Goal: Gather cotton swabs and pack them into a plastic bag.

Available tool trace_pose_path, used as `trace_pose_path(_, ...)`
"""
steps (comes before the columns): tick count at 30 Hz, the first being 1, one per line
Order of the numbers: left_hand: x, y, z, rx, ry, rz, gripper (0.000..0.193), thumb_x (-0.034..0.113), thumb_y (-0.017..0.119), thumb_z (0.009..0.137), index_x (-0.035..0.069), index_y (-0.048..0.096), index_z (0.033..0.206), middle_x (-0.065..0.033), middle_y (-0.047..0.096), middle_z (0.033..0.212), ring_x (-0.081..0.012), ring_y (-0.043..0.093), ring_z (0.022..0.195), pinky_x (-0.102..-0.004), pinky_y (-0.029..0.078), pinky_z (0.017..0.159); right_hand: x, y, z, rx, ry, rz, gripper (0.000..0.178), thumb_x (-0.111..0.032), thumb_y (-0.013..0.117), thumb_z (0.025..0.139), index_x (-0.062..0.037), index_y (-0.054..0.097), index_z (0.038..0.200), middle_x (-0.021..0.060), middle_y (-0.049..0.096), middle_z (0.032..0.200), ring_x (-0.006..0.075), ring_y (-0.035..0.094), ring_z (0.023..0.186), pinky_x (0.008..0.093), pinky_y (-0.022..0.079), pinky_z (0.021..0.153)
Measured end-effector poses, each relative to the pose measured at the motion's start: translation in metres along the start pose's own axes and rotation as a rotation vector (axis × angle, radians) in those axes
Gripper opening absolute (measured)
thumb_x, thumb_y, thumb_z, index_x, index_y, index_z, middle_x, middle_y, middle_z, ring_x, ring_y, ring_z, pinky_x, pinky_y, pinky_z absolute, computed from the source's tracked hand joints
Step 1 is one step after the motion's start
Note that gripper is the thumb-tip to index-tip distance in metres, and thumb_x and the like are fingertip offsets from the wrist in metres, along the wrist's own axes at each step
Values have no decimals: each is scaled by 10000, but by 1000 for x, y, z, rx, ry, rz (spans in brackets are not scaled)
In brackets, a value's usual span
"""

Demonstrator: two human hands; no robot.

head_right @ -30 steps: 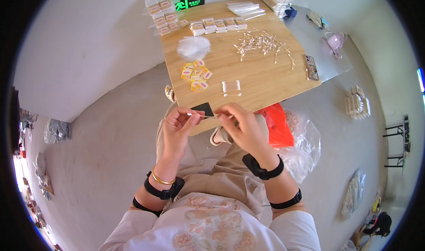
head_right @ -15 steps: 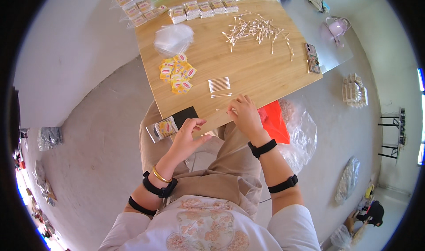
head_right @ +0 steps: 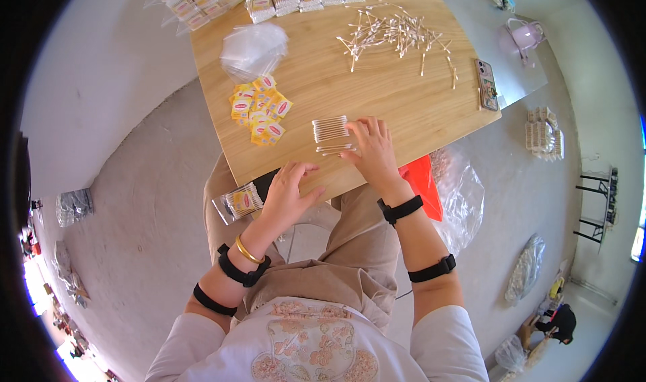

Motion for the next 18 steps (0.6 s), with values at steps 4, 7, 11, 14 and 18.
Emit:
trace_pose_path(4, 4, 6, 11, -24, 6, 7, 385, 199, 780, 810, 44, 605, 1115, -119, 627, 1050, -292, 630, 1008, -413, 488, 887, 2, -5, 5, 50, -34, 84, 401, -156, 793, 758, -132, 614, 1117, 89, 547, 1114, 324, 507, 1062, 444, 438, 912)
trace_pose_path(7, 2, 9, 12, -28, -15, 34, 389, 200, 778, 812, 47, 604, 1124, -120, 623, 1066, -295, 627, 1017, -416, 486, 893, 0, 0, 26, 49, -57, 58, 232, -141, 752, 794, -125, 649, 1001, 63, 572, 1049, 303, 526, 1038, 434, 448, 891)
trace_pose_path(11, 4, 13, 9, -50, -14, 5, 392, 198, 773, 814, 48, 603, 1133, -124, 616, 1084, -299, 629, 1019, -417, 484, 900, 1, 13, 60, -2, -118, 11, 83, -117, 723, 800, -114, 660, 853, 37, 589, 968, 275, 550, 993, 414, 458, 873)
trace_pose_path(14, 2, 9, 3, -48, -21, 16, 389, 196, 769, 816, 49, 604, 1136, -123, 614, 1080, -302, 632, 1017, -418, 483, 900, -7, 22, 75, -84, -201, -43, 66, -95, 717, 780, -106, 653, 769, 26, 599, 911, 252, 566, 961, 395, 466, 870)
trace_pose_path(18, 2, -1, -3, -21, -24, -21, 380, 195, 769, 818, 53, 610, 1133, -123, 612, 1055, -299, 625, 1016, -416, 481, 892, -8, 27, 84, -185, -239, -78, 60, -104, 706, 790, -114, 668, 744, 31, 614, 900, 247, 573, 970, 391, 466, 888)
Point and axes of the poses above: each hand's wrist, its own z-axis towards the middle knuckle, its own y-axis out of the palm, x = y × z, the point moved 8 cm from there along z, towards the middle knuckle
